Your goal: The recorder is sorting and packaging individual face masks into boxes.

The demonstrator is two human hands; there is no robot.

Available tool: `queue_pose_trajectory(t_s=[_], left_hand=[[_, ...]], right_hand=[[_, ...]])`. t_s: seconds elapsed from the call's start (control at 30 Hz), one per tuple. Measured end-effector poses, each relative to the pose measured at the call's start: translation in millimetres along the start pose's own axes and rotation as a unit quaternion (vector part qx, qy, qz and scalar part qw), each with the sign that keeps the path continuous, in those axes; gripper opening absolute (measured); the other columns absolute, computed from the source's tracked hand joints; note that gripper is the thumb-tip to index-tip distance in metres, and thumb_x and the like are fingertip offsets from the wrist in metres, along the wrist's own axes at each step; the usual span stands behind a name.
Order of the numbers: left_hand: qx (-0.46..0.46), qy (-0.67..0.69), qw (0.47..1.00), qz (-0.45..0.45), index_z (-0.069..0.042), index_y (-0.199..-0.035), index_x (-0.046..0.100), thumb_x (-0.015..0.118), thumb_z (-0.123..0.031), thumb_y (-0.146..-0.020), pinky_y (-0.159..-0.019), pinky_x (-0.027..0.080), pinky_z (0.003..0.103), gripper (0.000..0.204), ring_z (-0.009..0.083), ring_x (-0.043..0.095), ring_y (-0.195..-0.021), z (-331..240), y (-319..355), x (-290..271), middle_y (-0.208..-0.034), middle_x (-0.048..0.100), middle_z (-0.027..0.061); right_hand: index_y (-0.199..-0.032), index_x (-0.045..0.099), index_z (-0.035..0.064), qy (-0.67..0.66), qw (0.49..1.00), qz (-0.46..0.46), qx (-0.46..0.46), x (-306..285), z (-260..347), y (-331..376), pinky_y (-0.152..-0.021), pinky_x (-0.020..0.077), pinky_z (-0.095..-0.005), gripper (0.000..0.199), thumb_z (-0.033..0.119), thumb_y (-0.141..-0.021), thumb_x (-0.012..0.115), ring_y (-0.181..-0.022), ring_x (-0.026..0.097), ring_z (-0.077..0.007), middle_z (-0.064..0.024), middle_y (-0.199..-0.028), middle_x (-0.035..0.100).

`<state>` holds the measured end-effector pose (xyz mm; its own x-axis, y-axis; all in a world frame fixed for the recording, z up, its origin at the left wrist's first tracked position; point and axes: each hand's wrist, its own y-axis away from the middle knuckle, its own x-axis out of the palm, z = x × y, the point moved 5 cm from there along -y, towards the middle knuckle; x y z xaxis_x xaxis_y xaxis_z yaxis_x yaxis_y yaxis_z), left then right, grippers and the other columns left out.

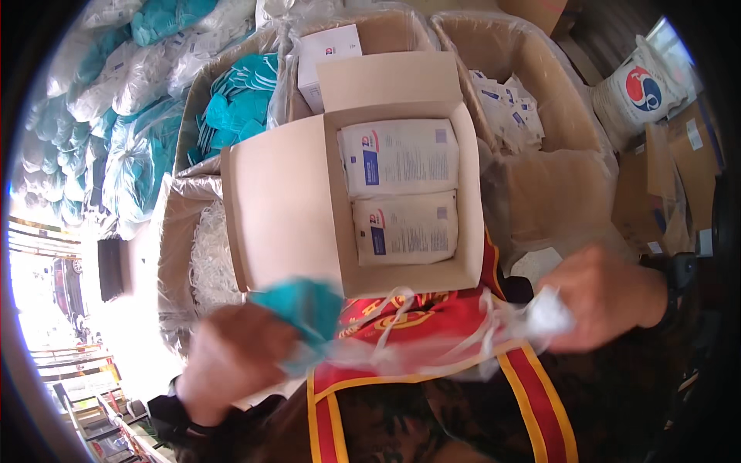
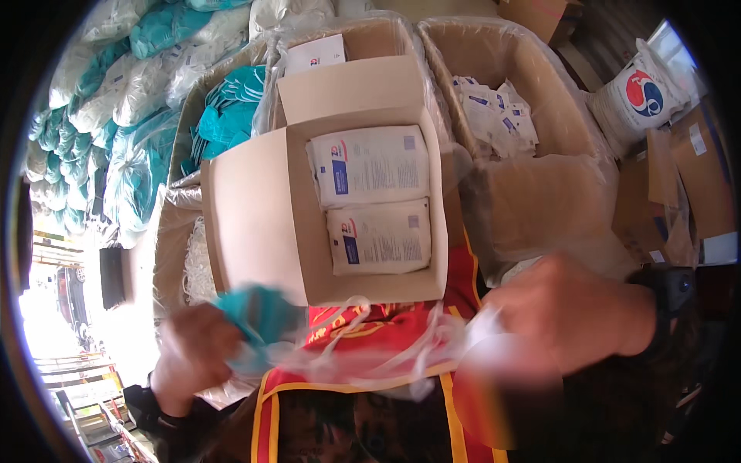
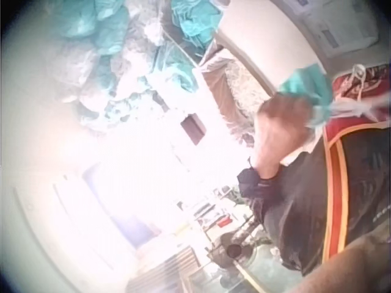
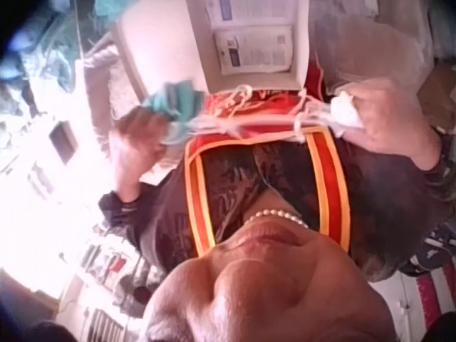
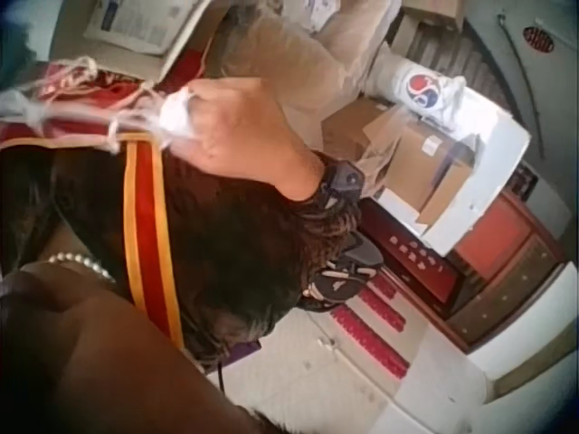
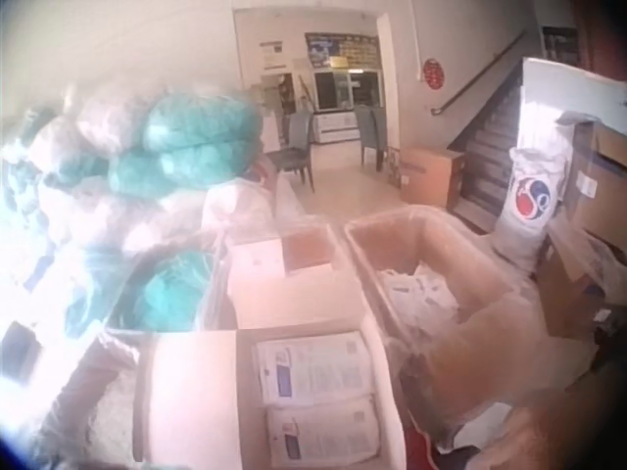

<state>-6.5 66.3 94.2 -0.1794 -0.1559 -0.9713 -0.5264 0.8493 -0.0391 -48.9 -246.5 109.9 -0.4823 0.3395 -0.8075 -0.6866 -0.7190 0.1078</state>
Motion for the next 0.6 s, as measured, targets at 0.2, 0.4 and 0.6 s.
queue_pose_trajectory(t_s=[0.2, 0.4, 0.6], left_hand=[[-0.153, -0.139, 0.967, -0.151, -0.008, -0.081, 0.053, 0.076, -0.008, -0.061, -0.06, 0.048, 0.043, 0.03, 0.0315, 0.059, -0.072, 46, -20, -1, -0.076, 0.054, 0.0087], [-0.093, -0.197, 0.958, -0.189, -0.01, -0.082, 0.051, 0.073, -0.005, -0.061, -0.058, 0.048, 0.039, 0.031, 0.0289, 0.059, -0.074, 24, -64, -20, -0.077, 0.052, 0.0075], [-0.053, -0.225, 0.947, -0.221, -0.006, -0.08, 0.049, 0.072, -0.004, -0.064, -0.06, 0.045, 0.043, 0.028, 0.0344, 0.055, -0.072, 0, -98, -33, -0.076, 0.052, 0.0119]], right_hand=[[-0.092, 0.066, 0.0021, -0.266, 0.939, -0.144, 0.164, 24, -80, -27, -0.058, 0.0473, -0.0312, 0.019, 0.021, -0.092, 0.064, -0.063, 0.06, -0.0133, -0.0038, -0.077, 0.066], [-0.115, 0.06, 0.0013, -0.562, 0.794, -0.224, 0.053, 50, -110, -102, -0.079, 0.0463, -0.0274, 0.04, 0.033, -0.092, 0.067, -0.09, 0.058, -0.012, -0.0034, -0.098, 0.063], [-0.136, 0.044, 0.0019, -0.605, 0.784, -0.12, -0.07, 77, -100, -155, -0.094, 0.0404, -0.0297, 0.083, 0.053, -0.079, 0.076, -0.113, 0.049, -0.0148, -0.0083, -0.119, 0.055]])
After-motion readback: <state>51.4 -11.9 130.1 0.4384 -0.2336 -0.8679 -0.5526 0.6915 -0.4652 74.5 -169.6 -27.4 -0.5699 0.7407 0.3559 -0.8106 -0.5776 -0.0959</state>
